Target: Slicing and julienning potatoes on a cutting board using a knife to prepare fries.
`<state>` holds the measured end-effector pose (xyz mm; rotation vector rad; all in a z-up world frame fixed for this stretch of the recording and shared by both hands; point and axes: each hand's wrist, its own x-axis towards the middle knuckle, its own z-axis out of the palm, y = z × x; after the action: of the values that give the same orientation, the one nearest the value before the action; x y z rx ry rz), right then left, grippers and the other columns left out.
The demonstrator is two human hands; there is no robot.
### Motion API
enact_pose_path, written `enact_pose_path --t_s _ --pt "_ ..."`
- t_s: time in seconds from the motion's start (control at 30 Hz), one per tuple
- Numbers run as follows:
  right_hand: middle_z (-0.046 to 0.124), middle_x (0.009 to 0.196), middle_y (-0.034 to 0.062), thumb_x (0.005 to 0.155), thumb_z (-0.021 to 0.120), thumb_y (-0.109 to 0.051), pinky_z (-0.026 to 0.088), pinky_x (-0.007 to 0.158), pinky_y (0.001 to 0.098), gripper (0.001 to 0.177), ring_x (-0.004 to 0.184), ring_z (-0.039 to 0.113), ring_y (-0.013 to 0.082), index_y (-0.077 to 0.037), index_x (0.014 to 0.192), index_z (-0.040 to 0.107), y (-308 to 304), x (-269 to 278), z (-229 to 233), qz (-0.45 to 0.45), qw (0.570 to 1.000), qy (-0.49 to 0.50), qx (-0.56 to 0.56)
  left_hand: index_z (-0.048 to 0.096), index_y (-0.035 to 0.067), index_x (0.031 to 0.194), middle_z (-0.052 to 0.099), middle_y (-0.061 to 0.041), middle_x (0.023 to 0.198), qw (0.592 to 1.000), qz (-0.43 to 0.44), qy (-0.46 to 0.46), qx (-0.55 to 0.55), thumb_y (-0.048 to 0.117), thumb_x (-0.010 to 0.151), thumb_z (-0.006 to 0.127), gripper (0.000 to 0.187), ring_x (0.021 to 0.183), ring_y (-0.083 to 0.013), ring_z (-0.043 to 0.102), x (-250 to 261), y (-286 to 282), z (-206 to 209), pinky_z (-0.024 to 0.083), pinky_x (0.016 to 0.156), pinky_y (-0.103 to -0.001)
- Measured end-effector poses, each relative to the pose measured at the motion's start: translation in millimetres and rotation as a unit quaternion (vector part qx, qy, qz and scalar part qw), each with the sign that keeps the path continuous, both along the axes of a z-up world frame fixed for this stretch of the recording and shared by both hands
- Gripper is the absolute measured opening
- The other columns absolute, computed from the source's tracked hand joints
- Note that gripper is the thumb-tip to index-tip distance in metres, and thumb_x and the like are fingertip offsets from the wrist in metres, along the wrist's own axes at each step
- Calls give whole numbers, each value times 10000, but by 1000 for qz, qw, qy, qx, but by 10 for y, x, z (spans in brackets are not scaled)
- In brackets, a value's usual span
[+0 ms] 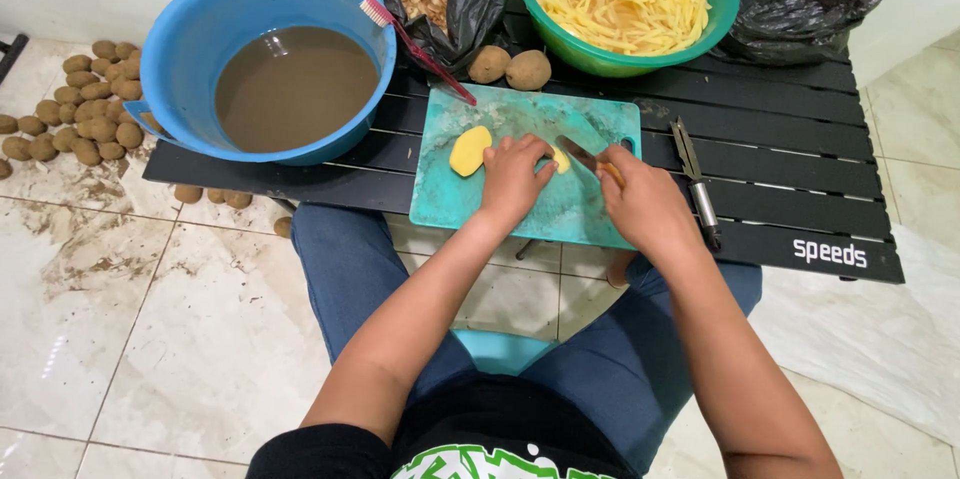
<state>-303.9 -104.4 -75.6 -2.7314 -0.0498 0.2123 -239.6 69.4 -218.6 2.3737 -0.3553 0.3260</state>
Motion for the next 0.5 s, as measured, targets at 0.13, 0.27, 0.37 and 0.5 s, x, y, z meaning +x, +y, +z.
enact_pose_path --t_s 0.13,0.27,0.37,0.5 --pt "728 1001 301 1007 487 -230 553 817 628 325 1005 689 531 -185 1303 615 134 19 35 3 1000 -2 -2 689 246 1022 644 56 984 1000 -1 -3 1 347 909 717 154 954 -239 579 35 7 -55 364 844 -418" --pt "733 988 299 1017 472 -175 573 747 619 346 952 702 541 -132 1326 622 167 -42 92 8 1000 2 10 688 230 1025 649 40 994 1000 3 3 -17 338 913 709 157 959 -245 576 7 4 -9 357 849 -411" --pt "735 970 309 1021 474 -218 562 760 645 334 958 697 551 -157 1314 623 124 -81 56 8 999 19 -27 690 227 1019 651 38 994 1000 5 8 -17 338 908 711 158 959 -248 574 8 3 -15 354 850 -409" --pt "734 976 322 1023 476 -286 549 788 666 341 979 694 559 -184 1317 615 109 -178 75 7 998 29 -62 703 225 1027 655 45 1004 1000 5 13 -6 336 914 715 159 945 -228 563 -13 16 82 341 836 -400"
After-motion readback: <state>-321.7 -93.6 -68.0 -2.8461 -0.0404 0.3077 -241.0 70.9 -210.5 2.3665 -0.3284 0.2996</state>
